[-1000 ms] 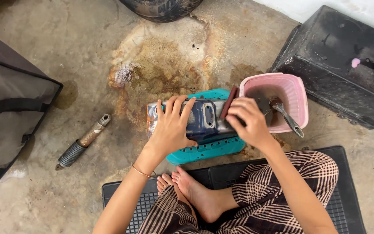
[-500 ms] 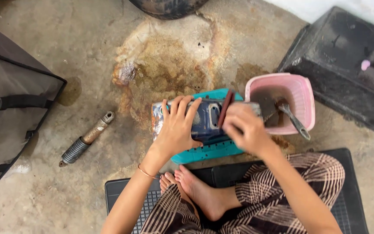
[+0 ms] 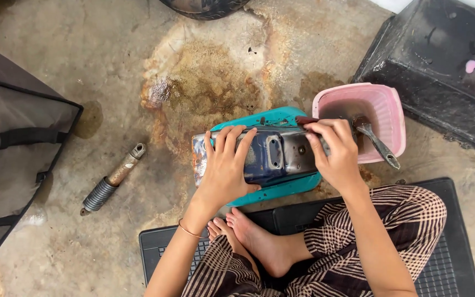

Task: The person scrubs a rectangular metal part with a dark abrasive pad, repeatedly dipping the pad into a pink bucket of liquid. The person holds the part steady with one hand while scrubbing with the other, occasionally turning the part to clean different sides.

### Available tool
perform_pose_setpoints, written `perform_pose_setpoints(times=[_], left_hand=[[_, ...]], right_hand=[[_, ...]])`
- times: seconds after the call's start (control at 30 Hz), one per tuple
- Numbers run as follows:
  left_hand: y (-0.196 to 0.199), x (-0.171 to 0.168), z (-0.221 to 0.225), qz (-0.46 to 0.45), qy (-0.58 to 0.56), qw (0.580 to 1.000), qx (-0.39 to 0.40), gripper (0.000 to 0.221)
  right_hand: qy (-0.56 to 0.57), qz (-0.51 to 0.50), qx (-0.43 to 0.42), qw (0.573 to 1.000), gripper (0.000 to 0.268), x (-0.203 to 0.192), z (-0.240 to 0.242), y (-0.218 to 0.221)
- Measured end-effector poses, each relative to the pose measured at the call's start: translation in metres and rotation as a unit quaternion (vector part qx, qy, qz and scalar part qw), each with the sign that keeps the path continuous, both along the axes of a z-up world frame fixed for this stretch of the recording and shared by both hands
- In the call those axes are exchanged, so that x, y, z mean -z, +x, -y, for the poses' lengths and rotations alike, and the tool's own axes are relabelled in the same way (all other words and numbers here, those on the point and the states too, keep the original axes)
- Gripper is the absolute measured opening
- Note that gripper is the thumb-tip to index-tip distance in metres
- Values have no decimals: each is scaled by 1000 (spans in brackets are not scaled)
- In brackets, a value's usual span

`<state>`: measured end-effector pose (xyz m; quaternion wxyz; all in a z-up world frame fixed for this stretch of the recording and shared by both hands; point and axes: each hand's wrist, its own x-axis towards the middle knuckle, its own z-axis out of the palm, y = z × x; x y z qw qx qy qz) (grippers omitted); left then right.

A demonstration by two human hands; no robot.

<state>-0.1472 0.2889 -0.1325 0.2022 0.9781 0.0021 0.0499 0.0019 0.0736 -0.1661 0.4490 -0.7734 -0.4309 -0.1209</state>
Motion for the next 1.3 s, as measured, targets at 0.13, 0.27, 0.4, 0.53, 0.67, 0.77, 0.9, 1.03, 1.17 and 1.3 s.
perform_pose_setpoints(times=[0.13,0.27,0.4,0.53,0.67,0.77,0.9,1.03,1.17,1.3], left_hand=[[-3,5,0,2,-7,1000,-25,132],[-12,3,-2,14,-23,996,-87,127],[-19,5,2,20,-9,994,-107,125],[-21,7,6,26,-15,993,-116,126],[-22,3,7,25,-16,992,-126,127],[-21,8,7,23,-11,991,-133,127],[-23,10,9,32,9,990,-135,126],[-19,6,7,34,-3,990,-137,127],[-21,7,10,27,-12,990,-139,128],[-23,7,11,30,-13,990,-137,127]], right_hand=[[-41,53,-23,997,17,-10,-13,-17],[-62,55,29,996,18,46,-2,8],[-40,48,64,996,16,36,-23,5],[-28,44,4,999,22,26,-51,-24],[-127,31,122,984,17,47,-13,14],[-161,40,138,977,16,42,-32,-2],[-113,-11,47,992,25,11,-58,-39],[-140,2,140,980,18,47,-20,5],[-163,-10,139,977,18,16,-44,-22],[-114,-32,73,990,22,11,-50,-37]])
